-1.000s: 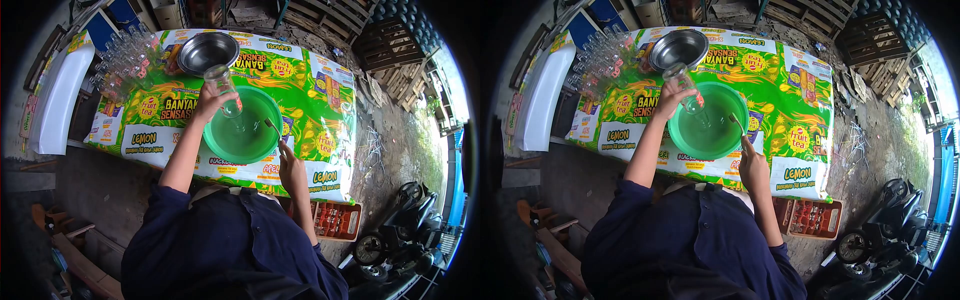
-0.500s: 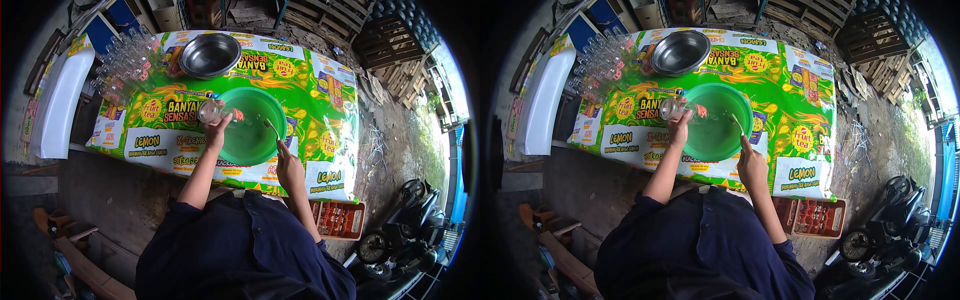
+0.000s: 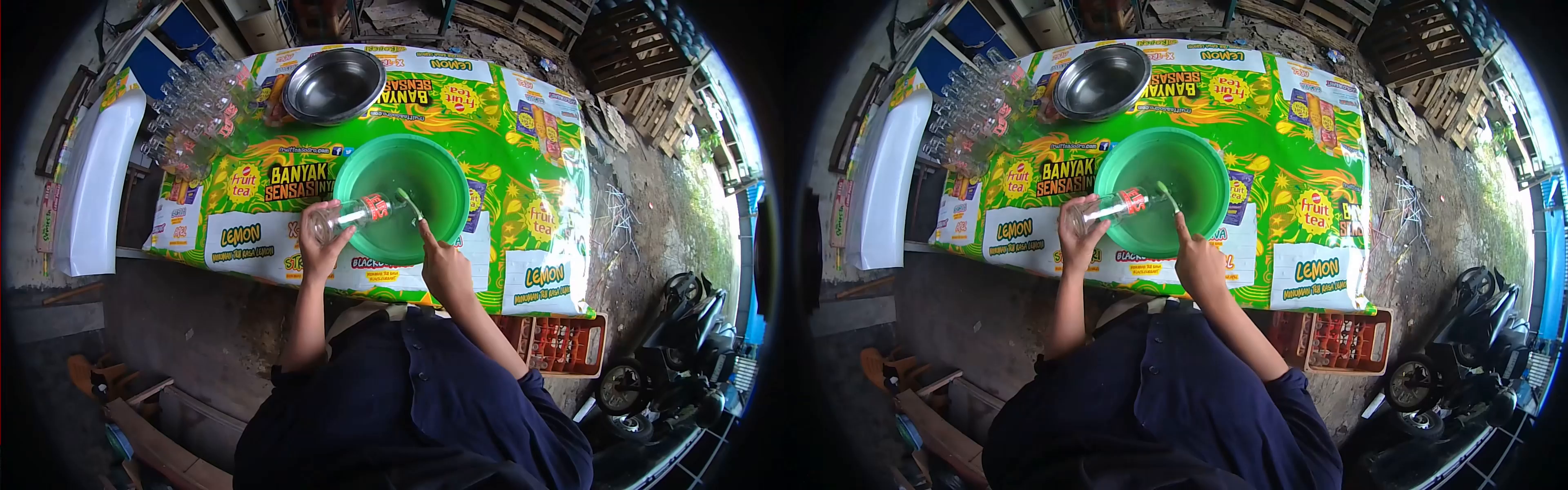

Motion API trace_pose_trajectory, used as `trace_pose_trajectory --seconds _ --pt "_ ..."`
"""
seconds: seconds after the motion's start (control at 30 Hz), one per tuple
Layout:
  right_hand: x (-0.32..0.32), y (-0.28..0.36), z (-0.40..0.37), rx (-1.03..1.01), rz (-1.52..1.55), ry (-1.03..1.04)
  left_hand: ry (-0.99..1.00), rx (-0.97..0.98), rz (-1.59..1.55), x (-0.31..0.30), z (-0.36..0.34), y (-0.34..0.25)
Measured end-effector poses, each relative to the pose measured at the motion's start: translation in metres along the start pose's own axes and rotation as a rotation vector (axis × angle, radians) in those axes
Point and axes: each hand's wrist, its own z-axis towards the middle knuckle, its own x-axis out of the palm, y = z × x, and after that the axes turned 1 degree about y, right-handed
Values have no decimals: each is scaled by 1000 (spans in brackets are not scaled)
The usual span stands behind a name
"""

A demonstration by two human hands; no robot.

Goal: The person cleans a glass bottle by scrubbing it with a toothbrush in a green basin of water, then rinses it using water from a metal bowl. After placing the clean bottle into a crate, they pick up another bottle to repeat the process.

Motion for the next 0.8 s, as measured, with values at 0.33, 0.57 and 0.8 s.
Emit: trace_pose_trajectory --seconds 0.33,0.57,0.8 --pt "-10 1 17 43 -106 30 97 106 394 12 -11 -4" --pt "-16 15 2 -20 -84 55 141 181 488 18 -12 -16" --pt "-15 -8 30 71 -113 7 176 244 652 27 -14 -21"
